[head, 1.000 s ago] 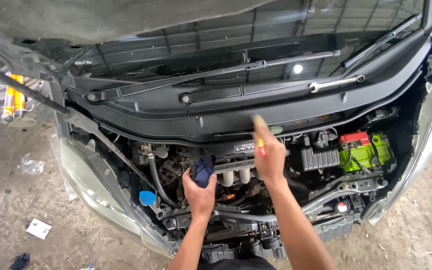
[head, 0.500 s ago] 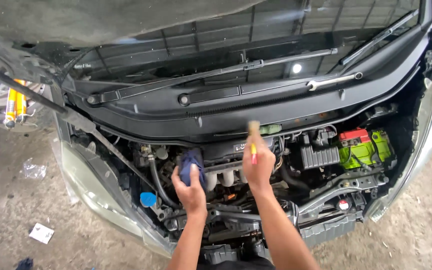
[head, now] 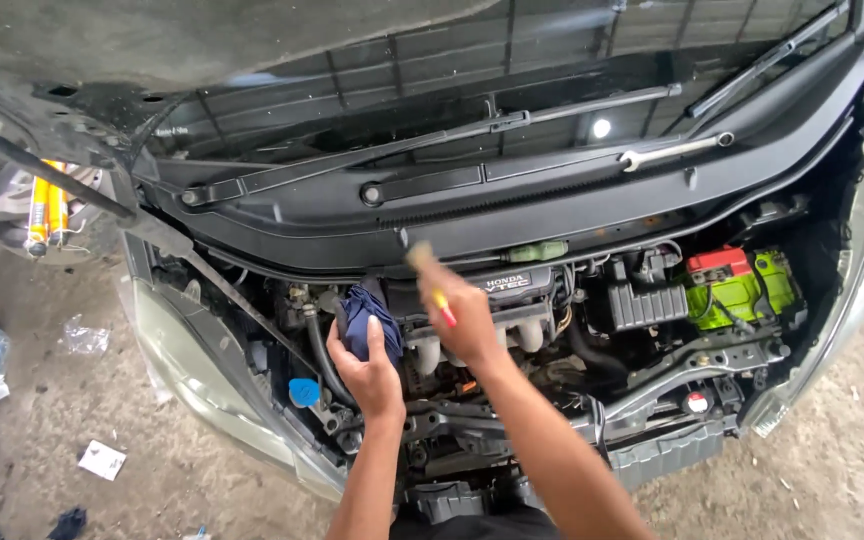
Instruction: Cleaning and detailing various components within a car's engine bay using a brush and a cloth.
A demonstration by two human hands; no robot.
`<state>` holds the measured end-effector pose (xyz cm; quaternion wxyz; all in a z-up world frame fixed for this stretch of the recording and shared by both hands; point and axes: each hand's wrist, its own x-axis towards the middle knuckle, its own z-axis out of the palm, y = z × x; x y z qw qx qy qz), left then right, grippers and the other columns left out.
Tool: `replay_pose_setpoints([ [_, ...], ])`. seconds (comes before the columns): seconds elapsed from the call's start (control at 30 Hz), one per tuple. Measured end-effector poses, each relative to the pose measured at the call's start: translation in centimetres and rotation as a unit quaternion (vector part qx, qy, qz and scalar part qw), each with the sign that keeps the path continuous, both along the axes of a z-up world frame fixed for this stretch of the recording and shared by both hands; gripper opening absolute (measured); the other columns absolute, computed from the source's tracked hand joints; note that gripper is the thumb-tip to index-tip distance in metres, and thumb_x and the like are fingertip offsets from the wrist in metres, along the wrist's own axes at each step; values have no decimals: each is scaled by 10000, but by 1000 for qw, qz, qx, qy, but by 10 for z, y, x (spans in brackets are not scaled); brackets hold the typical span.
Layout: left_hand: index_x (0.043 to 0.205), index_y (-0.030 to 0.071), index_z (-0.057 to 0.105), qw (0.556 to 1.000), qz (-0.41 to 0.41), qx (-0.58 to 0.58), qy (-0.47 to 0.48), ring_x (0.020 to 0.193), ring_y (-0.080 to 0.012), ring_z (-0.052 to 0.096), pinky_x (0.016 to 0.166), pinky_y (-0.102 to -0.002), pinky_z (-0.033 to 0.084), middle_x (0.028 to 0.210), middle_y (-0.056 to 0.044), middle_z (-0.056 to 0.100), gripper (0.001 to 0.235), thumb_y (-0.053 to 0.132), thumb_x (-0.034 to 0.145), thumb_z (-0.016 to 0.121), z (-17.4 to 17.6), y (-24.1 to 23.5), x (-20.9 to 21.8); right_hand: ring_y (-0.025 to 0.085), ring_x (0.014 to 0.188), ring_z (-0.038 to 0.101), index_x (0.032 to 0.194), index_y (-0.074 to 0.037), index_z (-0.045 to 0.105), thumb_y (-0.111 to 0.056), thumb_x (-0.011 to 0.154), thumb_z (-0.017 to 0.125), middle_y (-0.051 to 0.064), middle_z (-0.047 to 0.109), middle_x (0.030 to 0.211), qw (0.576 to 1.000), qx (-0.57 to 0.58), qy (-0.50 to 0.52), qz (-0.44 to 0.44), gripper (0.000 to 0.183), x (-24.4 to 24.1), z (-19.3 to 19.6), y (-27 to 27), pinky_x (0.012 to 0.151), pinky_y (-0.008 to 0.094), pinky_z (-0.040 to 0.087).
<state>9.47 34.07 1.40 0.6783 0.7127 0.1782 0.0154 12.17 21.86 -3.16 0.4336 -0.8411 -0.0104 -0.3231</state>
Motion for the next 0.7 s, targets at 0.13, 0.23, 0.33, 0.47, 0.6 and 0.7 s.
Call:
replay_pose_setpoints([
  [0.13, 1542, 59, 345, 1000, 27, 7, 5, 1494, -466, 286, 1206, -619, 265, 1534, -295, 337, 670, 384, 1026, 623, -17, 9, 3, 368, 987, 734, 1309, -20, 682, -100, 941, 652, 214, 764, 1090, 988, -1, -38, -147, 377, 18, -27, 16, 846, 422, 581],
  [0.23, 1546, 88, 348, 999, 31, 27, 9, 1497, -431, 307, 1216, -595, 277, 1546, -262, 348, 684, 414, 1016, 632, -27, 13, 1, 171, 992, 761, 1245, -257, 756, -255, 852, 765, -3, 792, 1073, 992, 78, 81, 60, 393, 20, -85, 21, 901, 282, 596],
  [0.33, 1545, 81, 354, 999, 20, 47, 10, 1488, -458, 311, 1219, -596, 276, 1553, -289, 341, 731, 415, 978, 672, -23, 14, 7, 178, 985, 753, 1201, -282, 761, -311, 904, 701, -16, 782, 1055, 972, 152, 104, -150, 304, 16, -80, 2, 899, 285, 584],
  [0.47, 1599, 122, 292, 994, -62, 88, -10, 1484, -487, 298, 1180, -668, 296, 1551, -283, 335, 677, 338, 1031, 589, -19, 20, 9, 282, 897, 739, 1031, -238, 760, -336, 1000, 594, 52, 758, 894, 870, 190, 144, -431, 195, 17, -64, 9, 829, 374, 568],
  [0.6, 1624, 133, 243, 991, -77, 112, -6, 1508, -447, 269, 1209, -651, 277, 1594, -237, 292, 676, 318, 1050, 549, -26, 23, 14, 263, 873, 758, 884, -264, 815, -454, 884, 714, 1, 771, 763, 904, 216, 234, -285, 215, 45, -88, 23, 777, 329, 586],
  [0.7, 1612, 94, 251, 992, -75, 103, -13, 1506, -457, 263, 1209, -651, 275, 1589, -244, 290, 676, 313, 1049, 555, -27, 27, 10, 261, 881, 749, 941, -237, 796, -408, 953, 644, 26, 772, 814, 857, 193, 166, -448, 229, 38, -72, 28, 823, 359, 580],
])
